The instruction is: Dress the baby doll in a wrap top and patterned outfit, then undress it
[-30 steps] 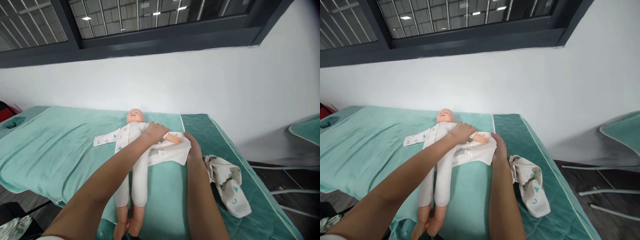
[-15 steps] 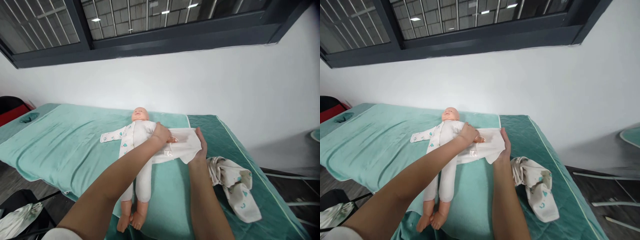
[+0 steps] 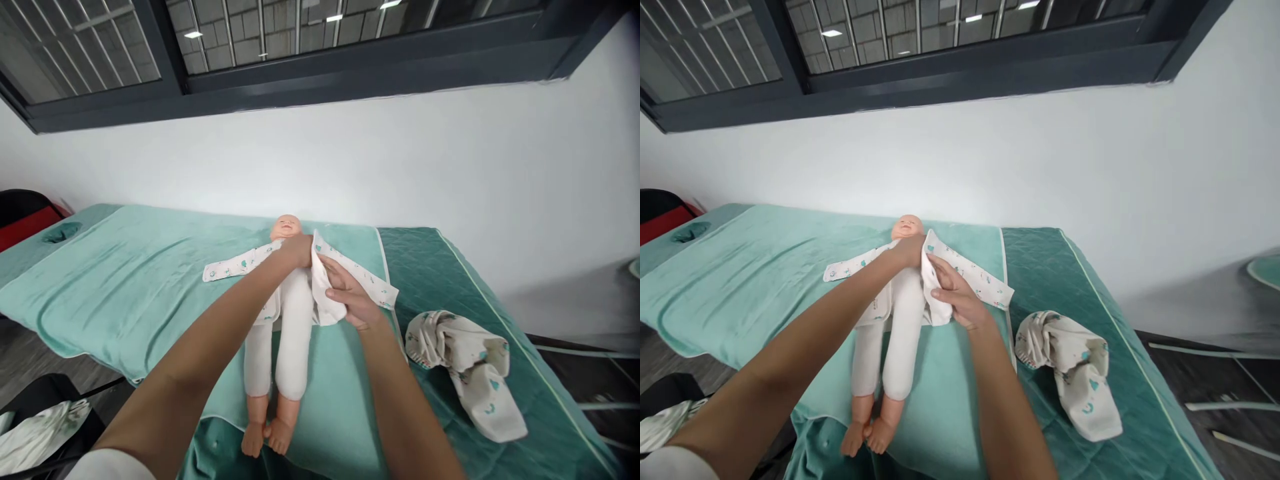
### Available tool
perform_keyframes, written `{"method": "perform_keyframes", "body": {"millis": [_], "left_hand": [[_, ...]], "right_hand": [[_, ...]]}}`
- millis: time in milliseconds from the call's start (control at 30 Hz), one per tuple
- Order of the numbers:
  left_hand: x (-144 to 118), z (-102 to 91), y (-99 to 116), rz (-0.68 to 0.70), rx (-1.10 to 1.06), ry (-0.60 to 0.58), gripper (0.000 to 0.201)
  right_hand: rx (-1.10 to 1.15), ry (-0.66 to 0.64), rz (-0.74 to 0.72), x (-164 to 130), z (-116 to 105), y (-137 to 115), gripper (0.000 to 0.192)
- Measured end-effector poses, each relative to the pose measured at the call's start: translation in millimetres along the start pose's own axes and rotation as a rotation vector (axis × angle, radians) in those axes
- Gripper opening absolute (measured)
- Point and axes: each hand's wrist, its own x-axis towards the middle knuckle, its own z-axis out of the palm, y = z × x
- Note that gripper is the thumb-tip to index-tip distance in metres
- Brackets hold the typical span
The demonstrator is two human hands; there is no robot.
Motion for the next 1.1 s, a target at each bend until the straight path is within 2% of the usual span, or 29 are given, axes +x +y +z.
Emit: {"method": "perform_keyframes", "body": {"millis": [33,100,200,267,333,400,433,533,567,600,667,767,833,867,933,1033,1100], "left_hand": [[-1.6,-6.4,-4.4,0.011,-0.026,0.009,0.018],[-5.6,-16.5,-8.1,0.03,-0.064,0.044,0.029],[-13.5,-21.3,-1.7,0.033,-0.139,0.031,0.045],[-18.7,-17.7,5.7,0.053,-0.072,-0.026,0.057],[-22.5,-11.6,10.1,0.073,0.074,-0.026,0.056],[-23.9,-6.6,8.1,0.058,0.147,0.045,0.047],[-23.9,-5.5,4.4,0.036,0.129,0.103,0.045],[-23.3,-7.2,-14.9,-0.037,-0.034,0.319,0.036],[-24.2,-8.3,-22.7,-0.066,-0.087,0.384,0.032],[-26.6,-8.9,-30.3,-0.093,-0.122,0.434,0.029],[-37.4,-6.2,-44.5,-0.125,-0.159,0.514,0.026],[-72.3,12.6,-62.0,-0.08,-0.212,0.652,0.024],[-106.0,34.8,-72.2,-0.062,-0.279,0.749,0.017],[-124.5,47.6,-77.1,-0.063,-0.323,0.787,0.015],[-161.6,73.2,-86.3,-0.123,-0.457,0.808,0.014],[-209.2,103.4,-97.1,-0.153,-0.638,0.682,0.017],[-231.3,115.0,-101.6,-0.134,-0.647,0.607,0.024]], "right_hand": [[-0.003,-0.041,-0.012,-0.5,4.1,-0.8,0.076],[-0.004,-0.113,-0.013,-1.7,10.2,-2.5,0.068],[0.032,-0.182,0.032,-3.6,12.3,-3.2,0.066],[0.048,-0.205,0.063,-5.0,9.8,-1.7,0.067],[0.057,-0.243,0.085,-5.9,5.8,0.6,0.07],[0.057,-0.242,0.085,-5.4,2.2,3.0,0.068],[0.044,-0.2,0.072,-4.4,0.7,4.1,0.061],[-0.05,0.036,-0.009,0.4,-2.3,7.8,0.031],[-0.084,0.088,-0.032,1.7,-3.1,9.1,0.026],[-0.108,0.101,-0.042,2.5,-3.9,10.4,0.024],[-0.111,0.008,-0.022,1.7,-5.6,12.4,0.025],[-0.052,-0.252,0.054,-3.7,-8.5,14.2,0.031],[-0.025,-0.338,0.102,-6.8,-10.4,15.6,0.033],[-0.027,-0.334,0.124,-7.6,-11.1,16.7,0.032],[-0.065,-0.242,0.15,-7.6,-11.7,20.1,0.026],[-0.201,-0.061,0.137,-9.6,-9.7,28.6,0.028],[-0.291,0.047,0.113,-17.6,-5.5,35.6,0.03]]}}
